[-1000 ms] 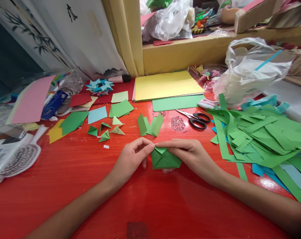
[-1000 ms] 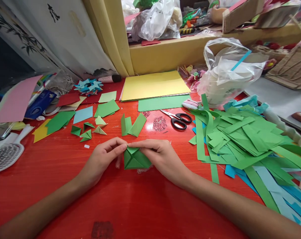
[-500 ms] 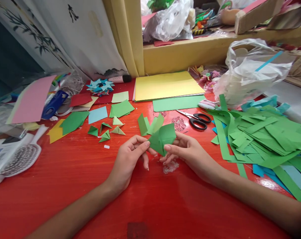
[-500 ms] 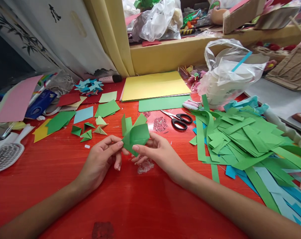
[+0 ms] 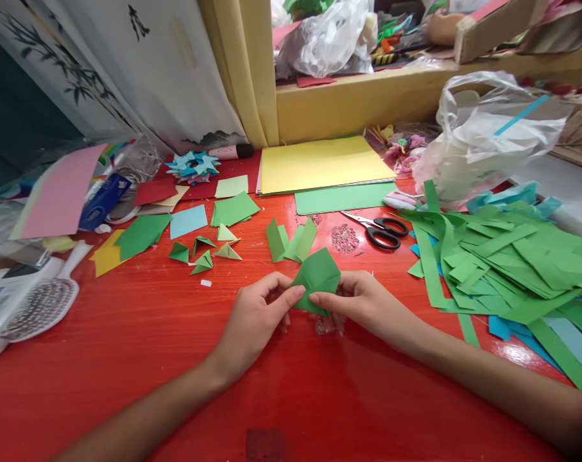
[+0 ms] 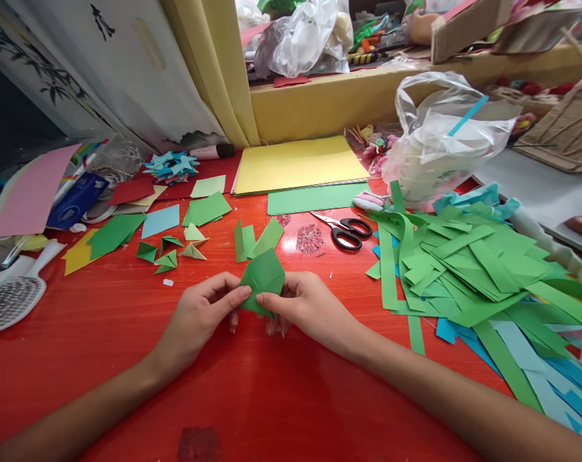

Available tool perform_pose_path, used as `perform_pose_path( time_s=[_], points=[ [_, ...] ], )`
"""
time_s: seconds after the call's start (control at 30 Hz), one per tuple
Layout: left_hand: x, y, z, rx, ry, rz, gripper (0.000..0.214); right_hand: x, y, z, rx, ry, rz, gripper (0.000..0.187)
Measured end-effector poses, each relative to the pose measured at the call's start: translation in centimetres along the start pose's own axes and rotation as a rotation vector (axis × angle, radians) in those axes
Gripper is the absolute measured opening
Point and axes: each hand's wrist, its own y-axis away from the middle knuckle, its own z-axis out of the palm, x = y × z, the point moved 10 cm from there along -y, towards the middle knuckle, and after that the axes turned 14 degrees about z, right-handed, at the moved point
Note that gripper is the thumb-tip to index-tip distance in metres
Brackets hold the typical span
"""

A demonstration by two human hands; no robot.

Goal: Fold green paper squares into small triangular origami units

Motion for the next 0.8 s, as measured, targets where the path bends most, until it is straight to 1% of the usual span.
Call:
perform_pose_path(
  time_s=[0.2,0.47,0.57,0.67,0.73,0.8],
  points=[
    [0.07,0.23,-0.19,0.03,0.003,-0.002,0.027,-0.15,0.15,0.16,-0.017,0.038,-0.008,0.02],
    [0.28,0.35,-0.01,0.014,0.014,0.007,0.03,-0.38,0.11,0.5,-0.05,0.045,-0.024,0.021],
    [0.18,0.13,0.18,-0.001,0.033,0.016,0.025,-0.36,0.01,0.56,-0.058,0.041,-0.029,0.019],
    [0.55,-0.09,0.25,-0.014,0.006,0.059,0.019,-0.22,0.04,0.73,-0.077,0.051,-0.029,0.017],
    [0.63,-0.1,0.12,-0.007,-0.025,0.064,0.02,-0.19,0.11,0.88,-0.093,0.064,-0.031,0.017],
    [0.45,-0.02,-0.06,0.011,-0.03,0.04,0.022,-0.22,0.17,0.99,-0.107,0.072,-0.034,0.018]
  ],
)
